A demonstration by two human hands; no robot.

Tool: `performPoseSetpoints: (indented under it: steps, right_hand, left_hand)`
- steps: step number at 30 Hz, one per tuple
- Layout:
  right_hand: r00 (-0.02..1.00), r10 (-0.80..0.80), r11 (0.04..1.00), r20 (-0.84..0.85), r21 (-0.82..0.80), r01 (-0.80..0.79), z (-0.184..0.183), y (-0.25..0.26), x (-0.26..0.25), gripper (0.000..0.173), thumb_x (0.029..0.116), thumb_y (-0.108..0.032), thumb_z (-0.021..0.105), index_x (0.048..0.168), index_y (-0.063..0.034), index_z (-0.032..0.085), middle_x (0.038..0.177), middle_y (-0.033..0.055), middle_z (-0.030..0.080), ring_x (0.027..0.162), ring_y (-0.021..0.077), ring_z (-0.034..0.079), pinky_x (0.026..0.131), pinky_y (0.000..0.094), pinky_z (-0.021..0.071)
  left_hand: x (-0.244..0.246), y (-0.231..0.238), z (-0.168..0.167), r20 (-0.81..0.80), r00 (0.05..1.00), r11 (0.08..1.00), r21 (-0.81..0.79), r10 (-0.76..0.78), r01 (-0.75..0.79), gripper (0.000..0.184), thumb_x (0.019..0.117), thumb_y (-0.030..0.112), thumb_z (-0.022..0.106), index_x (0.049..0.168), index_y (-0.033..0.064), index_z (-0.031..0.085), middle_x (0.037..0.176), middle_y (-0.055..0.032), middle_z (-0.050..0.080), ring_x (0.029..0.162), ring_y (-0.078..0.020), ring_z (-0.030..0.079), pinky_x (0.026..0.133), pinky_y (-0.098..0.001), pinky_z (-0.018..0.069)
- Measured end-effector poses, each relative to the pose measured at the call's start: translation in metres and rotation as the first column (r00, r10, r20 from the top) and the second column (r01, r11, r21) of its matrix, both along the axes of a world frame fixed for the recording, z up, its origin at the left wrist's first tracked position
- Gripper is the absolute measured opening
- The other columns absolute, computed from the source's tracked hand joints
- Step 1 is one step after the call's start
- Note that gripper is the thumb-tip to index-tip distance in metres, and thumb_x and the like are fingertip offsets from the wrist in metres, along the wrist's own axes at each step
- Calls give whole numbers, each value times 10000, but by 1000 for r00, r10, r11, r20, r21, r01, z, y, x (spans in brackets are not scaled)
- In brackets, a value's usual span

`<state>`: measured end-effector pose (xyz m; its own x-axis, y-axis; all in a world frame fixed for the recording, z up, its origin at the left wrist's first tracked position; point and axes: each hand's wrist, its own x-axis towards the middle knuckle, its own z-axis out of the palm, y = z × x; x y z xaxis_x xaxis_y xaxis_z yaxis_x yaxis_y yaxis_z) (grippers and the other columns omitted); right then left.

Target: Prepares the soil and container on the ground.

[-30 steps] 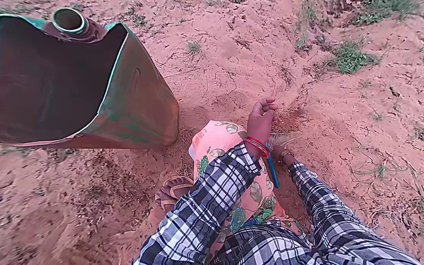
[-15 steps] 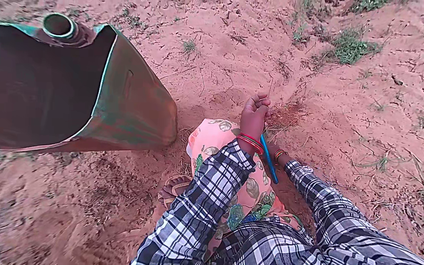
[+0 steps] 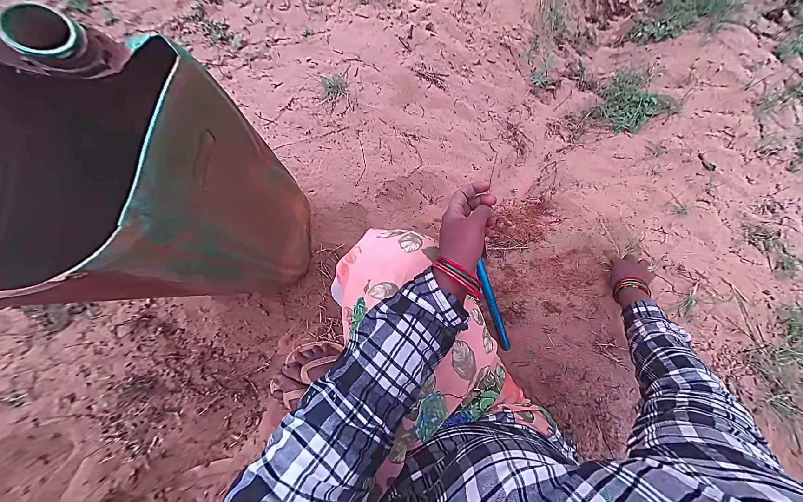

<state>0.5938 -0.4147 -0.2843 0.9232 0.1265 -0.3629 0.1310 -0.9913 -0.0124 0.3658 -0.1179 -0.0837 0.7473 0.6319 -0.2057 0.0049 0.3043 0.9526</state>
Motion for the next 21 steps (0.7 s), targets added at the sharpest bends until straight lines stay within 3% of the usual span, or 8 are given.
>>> performPoseSetpoints:
  steps: [2, 5, 8, 12, 14, 17, 19, 21]
  right_hand:
    - [986, -165, 986, -31, -2, 165, 0, -19, 0, 481, 977, -162, 653, 1441, -53, 587, 1564, 323, 406, 1439, 580, 351, 1059, 779, 356]
    - [978, -194, 980, -69, 28, 197, -12, -3, -22, 566, 972, -336, 653, 1501, -161, 555, 1644, 292, 298, 1477, 582, 284, 1064, 800, 327]
    - [993, -30, 999, -115, 8, 31, -14, 43, -68, 635, 908, -279, 717, 1517, -275, 540, 1664, 234, 301, 1487, 582, 258, 1016, 827, 340]
    - [908, 330, 944, -258, 86, -319, -25, 88, -122, 569, 904, -43, 680, 1448, -193, 608, 1582, 243, 431, 1440, 581, 344, 982, 821, 395]
    - [822, 464, 884, -329, 109, -456, -30, 94, -134, 520, 892, 26, 654, 1381, -149, 658, 1548, 235, 471, 1393, 555, 425, 937, 753, 486]
    - [757, 526, 843, -388, 115, -526, -33, 93, -126, 460, 875, -1, 682, 1328, -84, 686, 1482, 276, 519, 1329, 552, 488, 952, 727, 491]
    - [739, 531, 830, -414, 79, -552, -37, 93, -117, 445, 887, -71, 705, 1331, -67, 680, 1438, 300, 548, 1292, 523, 542, 1013, 693, 468]
    - [718, 529, 809, -453, 15, -587, -43, 101, -114, 456, 902, -135, 725, 1347, -57, 663, 1431, 310, 553, 1276, 505, 573, 1027, 664, 471]
  left_hand:
    - [1, 0, -1, -6, 1000, 1000, 3, -2, 2, 354, 1004, 0, 497, 1342, 78, 566, 1083, -44, 643, 764, -69, 593, 667, -208, 492]
    - [4, 0, -5, -15, 1000, 1000, 13, 4, -4, 358, 997, -5, 498, 1336, 80, 574, 1090, -46, 642, 763, -76, 587, 667, -218, 489]
    - [7, 0, -8, -7, 999, 994, 108, 33, -32, 336, 999, -7, 513, 1313, 74, 600, 1102, -52, 648, 757, -87, 592, 673, -243, 505]
    - [-28, 2, 14, 128, 989, 974, 205, 70, -95, 273, 983, -62, 506, 1206, 38, 628, 1056, -50, 659, 727, -78, 607, 678, -227, 531]
    - [-82, 9, 28, 239, 970, 964, 248, 41, -101, 239, 956, -51, 512, 1108, 77, 645, 990, -5, 694, 726, -53, 635, 681, -197, 552]
    - [-205, 40, 39, 346, 937, 865, 453, 53, -216, 186, 992, 98, 617, 1100, 215, 713, 1026, 74, 718, 778, -13, 657, 681, -162, 562]
    - [-312, 54, 41, 293, 914, 688, 602, 282, -405, 194, 1010, 132, 616, 1106, 278, 701, 1035, 143, 712, 799, 16, 658, 683, -146, 557]
    - [-429, 46, 36, 245, 746, 426, 693, 619, -581, 240, 993, 48, 548, 1108, 229, 655, 1017, 168, 709, 782, 22, 654, 678, -155, 554]
